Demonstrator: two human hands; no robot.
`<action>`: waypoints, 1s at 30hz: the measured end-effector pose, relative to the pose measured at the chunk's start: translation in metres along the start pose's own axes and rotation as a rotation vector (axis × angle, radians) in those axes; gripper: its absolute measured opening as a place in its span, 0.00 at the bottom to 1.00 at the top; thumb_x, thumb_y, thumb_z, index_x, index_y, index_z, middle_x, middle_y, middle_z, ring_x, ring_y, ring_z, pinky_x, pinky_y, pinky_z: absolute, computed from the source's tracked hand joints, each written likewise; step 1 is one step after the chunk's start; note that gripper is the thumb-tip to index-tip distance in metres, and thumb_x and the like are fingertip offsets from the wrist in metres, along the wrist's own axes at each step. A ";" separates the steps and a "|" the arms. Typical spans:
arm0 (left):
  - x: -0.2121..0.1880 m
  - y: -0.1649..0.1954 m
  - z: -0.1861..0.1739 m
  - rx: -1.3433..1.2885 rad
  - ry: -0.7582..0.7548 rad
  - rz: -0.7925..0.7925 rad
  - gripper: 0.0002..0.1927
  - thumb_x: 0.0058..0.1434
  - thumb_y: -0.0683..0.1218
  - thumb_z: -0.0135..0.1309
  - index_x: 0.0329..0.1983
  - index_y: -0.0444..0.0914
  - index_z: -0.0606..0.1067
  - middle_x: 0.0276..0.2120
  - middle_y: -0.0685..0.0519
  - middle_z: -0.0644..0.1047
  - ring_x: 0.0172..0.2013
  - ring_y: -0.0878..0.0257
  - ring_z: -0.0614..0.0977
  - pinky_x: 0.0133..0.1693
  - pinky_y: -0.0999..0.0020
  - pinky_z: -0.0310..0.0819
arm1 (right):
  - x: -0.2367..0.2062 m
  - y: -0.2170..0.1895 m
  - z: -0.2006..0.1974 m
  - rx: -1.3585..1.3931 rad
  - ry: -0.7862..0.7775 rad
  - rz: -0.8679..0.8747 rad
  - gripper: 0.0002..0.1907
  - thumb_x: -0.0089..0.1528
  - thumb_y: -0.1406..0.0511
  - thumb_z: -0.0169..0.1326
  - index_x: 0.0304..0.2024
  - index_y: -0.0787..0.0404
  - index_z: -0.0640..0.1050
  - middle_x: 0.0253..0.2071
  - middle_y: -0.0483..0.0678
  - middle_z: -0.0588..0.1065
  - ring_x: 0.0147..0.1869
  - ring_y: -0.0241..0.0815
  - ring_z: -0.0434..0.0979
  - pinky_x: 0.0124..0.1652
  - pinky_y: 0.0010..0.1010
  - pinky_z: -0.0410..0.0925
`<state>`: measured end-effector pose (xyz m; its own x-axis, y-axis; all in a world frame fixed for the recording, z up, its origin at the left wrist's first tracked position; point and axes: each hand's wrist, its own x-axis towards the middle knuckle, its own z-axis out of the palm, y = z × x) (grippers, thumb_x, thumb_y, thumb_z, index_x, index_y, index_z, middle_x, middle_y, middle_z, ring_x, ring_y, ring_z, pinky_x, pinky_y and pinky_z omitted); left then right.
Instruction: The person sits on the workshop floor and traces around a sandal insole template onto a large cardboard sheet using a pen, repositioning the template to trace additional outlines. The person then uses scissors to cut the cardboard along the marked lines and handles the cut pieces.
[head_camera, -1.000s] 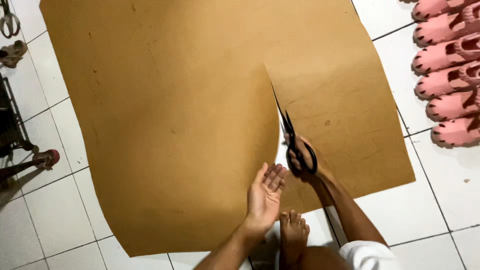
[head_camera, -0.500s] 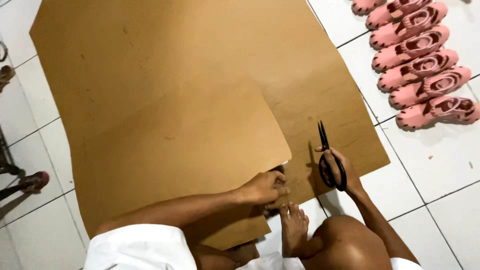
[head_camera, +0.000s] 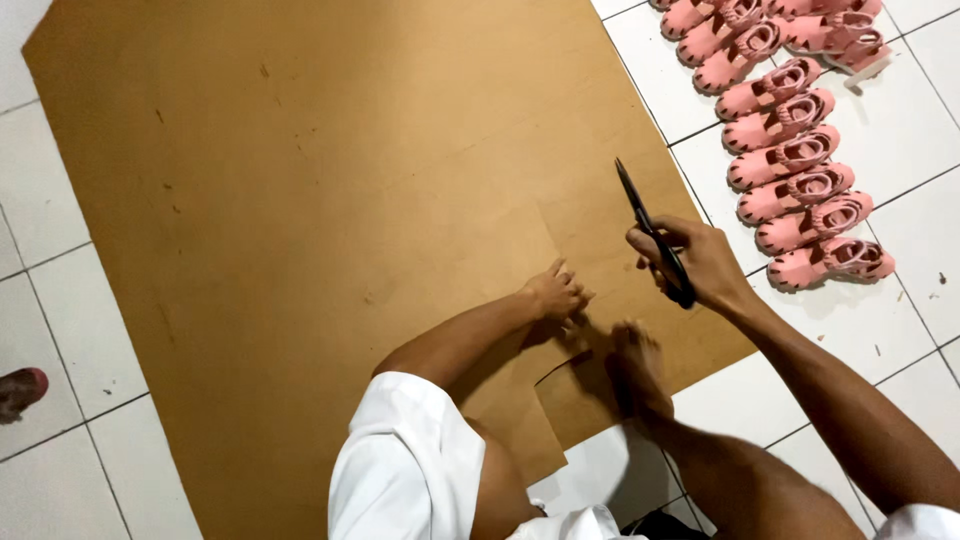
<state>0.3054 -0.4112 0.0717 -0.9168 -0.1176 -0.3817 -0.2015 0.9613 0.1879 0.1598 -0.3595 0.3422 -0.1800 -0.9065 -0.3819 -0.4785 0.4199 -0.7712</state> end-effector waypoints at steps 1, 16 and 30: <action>0.007 -0.001 -0.003 -0.045 0.001 -0.010 0.41 0.63 0.71 0.45 0.74 0.46 0.60 0.66 0.49 0.67 0.69 0.47 0.60 0.69 0.37 0.39 | 0.012 0.001 0.004 -0.001 -0.024 0.056 0.22 0.66 0.54 0.57 0.38 0.70 0.81 0.18 0.47 0.72 0.17 0.34 0.69 0.18 0.29 0.60; -0.028 -0.018 -0.024 -0.102 0.324 -0.197 0.28 0.67 0.67 0.48 0.56 0.43 0.75 0.52 0.48 0.76 0.58 0.48 0.72 0.65 0.46 0.59 | 0.182 0.154 0.100 0.120 -0.284 0.004 0.30 0.65 0.44 0.50 0.42 0.65 0.84 0.31 0.48 0.81 0.34 0.34 0.77 0.36 0.27 0.70; -0.059 0.007 -0.041 -0.452 0.706 -0.260 0.19 0.67 0.59 0.53 0.43 0.39 0.78 0.53 0.42 0.74 0.65 0.47 0.70 0.72 0.42 0.53 | 0.222 0.175 0.158 0.273 -0.318 -0.119 0.35 0.71 0.41 0.40 0.37 0.65 0.75 0.27 0.43 0.64 0.31 0.35 0.61 0.32 0.30 0.60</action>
<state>0.3438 -0.4077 0.1331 -0.7918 -0.5899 0.1584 -0.4144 0.7093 0.5703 0.1720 -0.4801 0.0417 0.1564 -0.9087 -0.3871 -0.2271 0.3483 -0.9095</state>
